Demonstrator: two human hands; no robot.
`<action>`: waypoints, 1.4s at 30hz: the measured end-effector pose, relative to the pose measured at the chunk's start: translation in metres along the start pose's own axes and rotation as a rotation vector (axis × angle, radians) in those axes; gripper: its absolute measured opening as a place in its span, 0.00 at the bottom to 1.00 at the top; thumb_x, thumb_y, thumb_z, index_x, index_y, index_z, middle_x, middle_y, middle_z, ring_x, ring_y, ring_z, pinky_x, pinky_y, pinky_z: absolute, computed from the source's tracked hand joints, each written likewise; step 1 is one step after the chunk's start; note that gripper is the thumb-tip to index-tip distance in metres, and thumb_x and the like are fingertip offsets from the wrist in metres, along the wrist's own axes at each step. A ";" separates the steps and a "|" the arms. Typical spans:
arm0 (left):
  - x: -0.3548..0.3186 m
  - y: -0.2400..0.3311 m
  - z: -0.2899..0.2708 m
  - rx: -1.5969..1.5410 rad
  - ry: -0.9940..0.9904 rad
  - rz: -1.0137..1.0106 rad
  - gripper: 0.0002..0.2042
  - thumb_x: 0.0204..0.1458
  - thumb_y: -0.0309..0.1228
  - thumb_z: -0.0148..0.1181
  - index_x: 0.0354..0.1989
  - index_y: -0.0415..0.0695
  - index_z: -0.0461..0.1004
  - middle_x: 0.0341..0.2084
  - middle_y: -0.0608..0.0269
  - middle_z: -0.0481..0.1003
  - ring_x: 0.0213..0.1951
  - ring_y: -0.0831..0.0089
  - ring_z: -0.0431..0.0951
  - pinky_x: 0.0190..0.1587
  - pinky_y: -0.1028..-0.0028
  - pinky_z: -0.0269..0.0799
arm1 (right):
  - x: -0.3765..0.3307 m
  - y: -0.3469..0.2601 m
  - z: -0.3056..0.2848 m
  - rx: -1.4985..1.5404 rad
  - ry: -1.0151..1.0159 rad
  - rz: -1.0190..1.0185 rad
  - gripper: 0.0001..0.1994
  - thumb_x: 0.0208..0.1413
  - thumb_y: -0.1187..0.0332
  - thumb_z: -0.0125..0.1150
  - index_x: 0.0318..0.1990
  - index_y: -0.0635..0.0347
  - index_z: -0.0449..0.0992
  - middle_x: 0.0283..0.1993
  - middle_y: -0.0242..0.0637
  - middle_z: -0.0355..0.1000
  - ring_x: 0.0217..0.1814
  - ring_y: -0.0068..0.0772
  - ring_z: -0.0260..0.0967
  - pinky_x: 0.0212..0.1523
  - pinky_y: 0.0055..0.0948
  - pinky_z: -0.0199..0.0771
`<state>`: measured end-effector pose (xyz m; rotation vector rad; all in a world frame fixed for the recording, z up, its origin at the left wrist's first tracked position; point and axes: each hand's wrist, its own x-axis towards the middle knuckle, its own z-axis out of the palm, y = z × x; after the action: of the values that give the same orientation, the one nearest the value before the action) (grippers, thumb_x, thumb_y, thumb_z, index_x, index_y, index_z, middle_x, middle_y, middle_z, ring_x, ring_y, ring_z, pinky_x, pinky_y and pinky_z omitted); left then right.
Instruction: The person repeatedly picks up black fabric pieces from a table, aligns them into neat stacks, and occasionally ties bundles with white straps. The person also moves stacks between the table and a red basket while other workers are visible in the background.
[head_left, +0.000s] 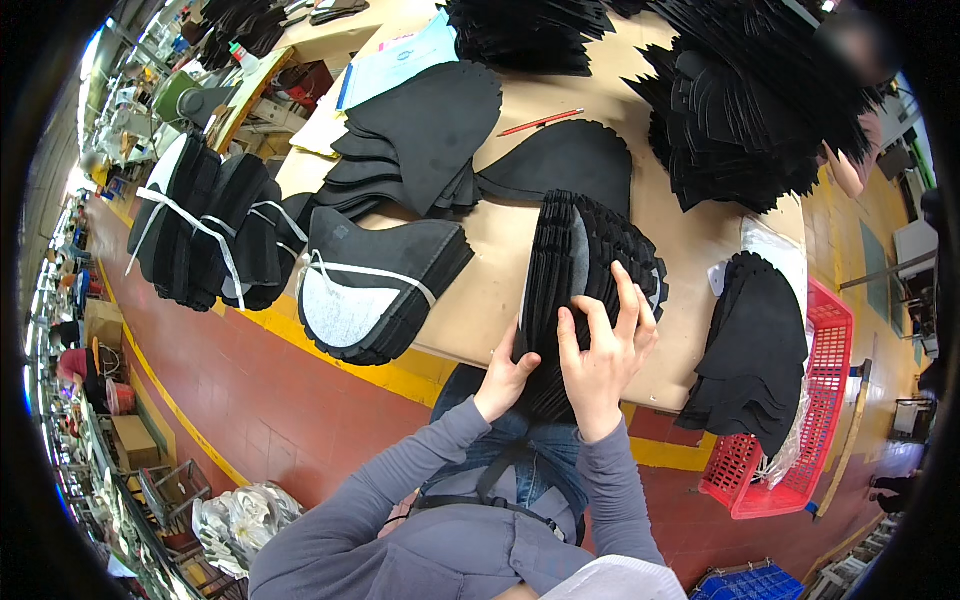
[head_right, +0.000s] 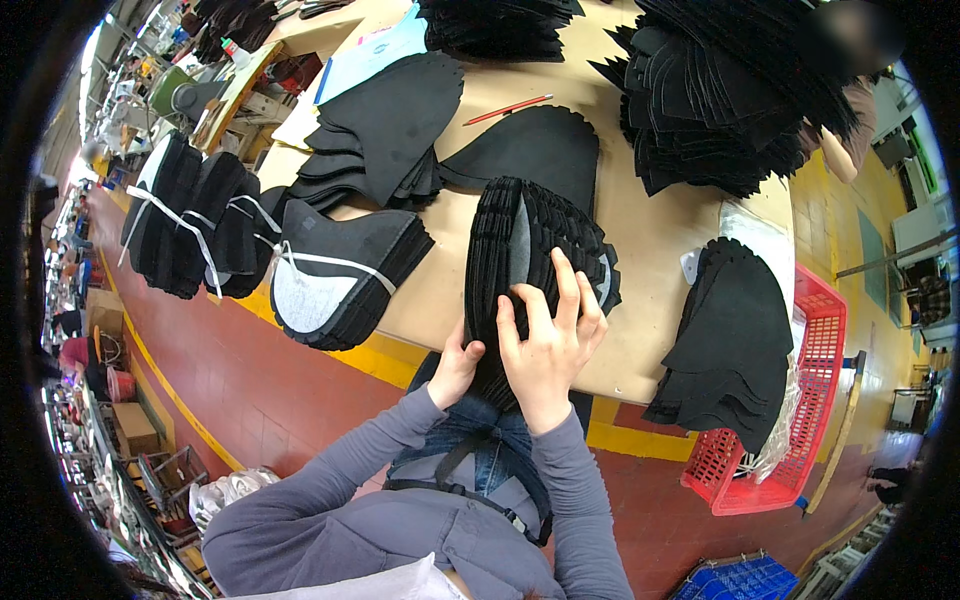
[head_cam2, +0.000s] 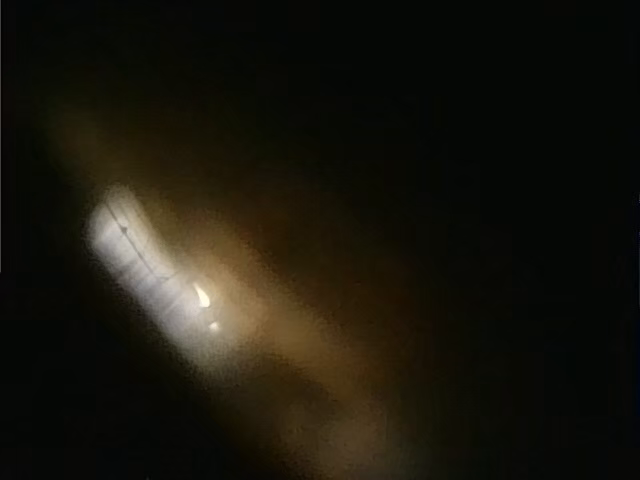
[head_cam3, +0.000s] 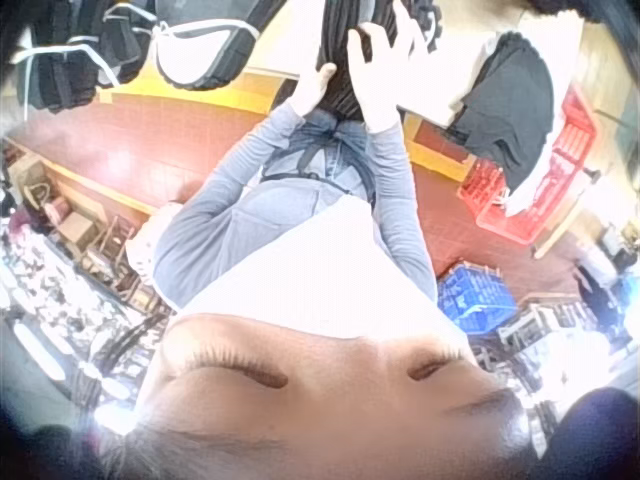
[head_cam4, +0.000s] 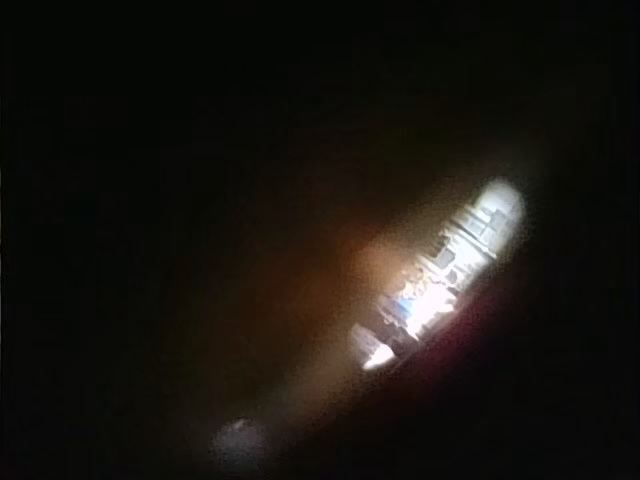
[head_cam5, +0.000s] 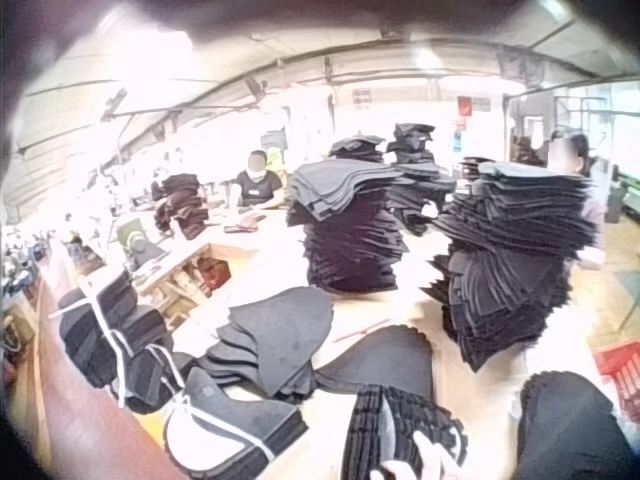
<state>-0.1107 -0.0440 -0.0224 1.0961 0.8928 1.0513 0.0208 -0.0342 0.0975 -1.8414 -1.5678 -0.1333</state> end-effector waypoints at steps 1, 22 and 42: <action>-0.001 0.001 0.000 0.026 0.017 0.001 0.47 0.49 0.61 0.60 0.67 0.35 0.54 0.58 0.54 0.67 0.61 0.66 0.65 0.63 0.68 0.57 | 0.000 0.000 0.000 0.013 0.035 -0.006 0.06 0.49 0.63 0.65 0.35 0.47 0.80 0.67 0.33 0.62 0.64 0.40 0.55 0.61 0.38 0.53; -0.002 0.012 0.007 -0.055 0.088 0.017 0.34 0.55 0.52 0.59 0.59 0.35 0.65 0.51 0.61 0.73 0.52 0.74 0.70 0.57 0.73 0.64 | 0.008 -0.012 -0.005 0.078 0.048 0.052 0.08 0.42 0.62 0.71 0.32 0.47 0.81 0.66 0.28 0.64 0.63 0.39 0.53 0.61 0.37 0.51; -0.004 -0.001 0.005 -0.257 0.036 -0.026 0.41 0.50 0.58 0.60 0.62 0.35 0.62 0.54 0.61 0.71 0.55 0.73 0.69 0.59 0.72 0.62 | 0.009 -0.021 -0.007 0.025 0.019 0.072 0.11 0.36 0.59 0.75 0.27 0.46 0.80 0.65 0.30 0.61 0.64 0.42 0.52 0.62 0.41 0.50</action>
<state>-0.1073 -0.0490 -0.0222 0.8513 0.7742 1.1329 0.0070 -0.0307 0.1163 -1.8693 -1.4816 -0.0978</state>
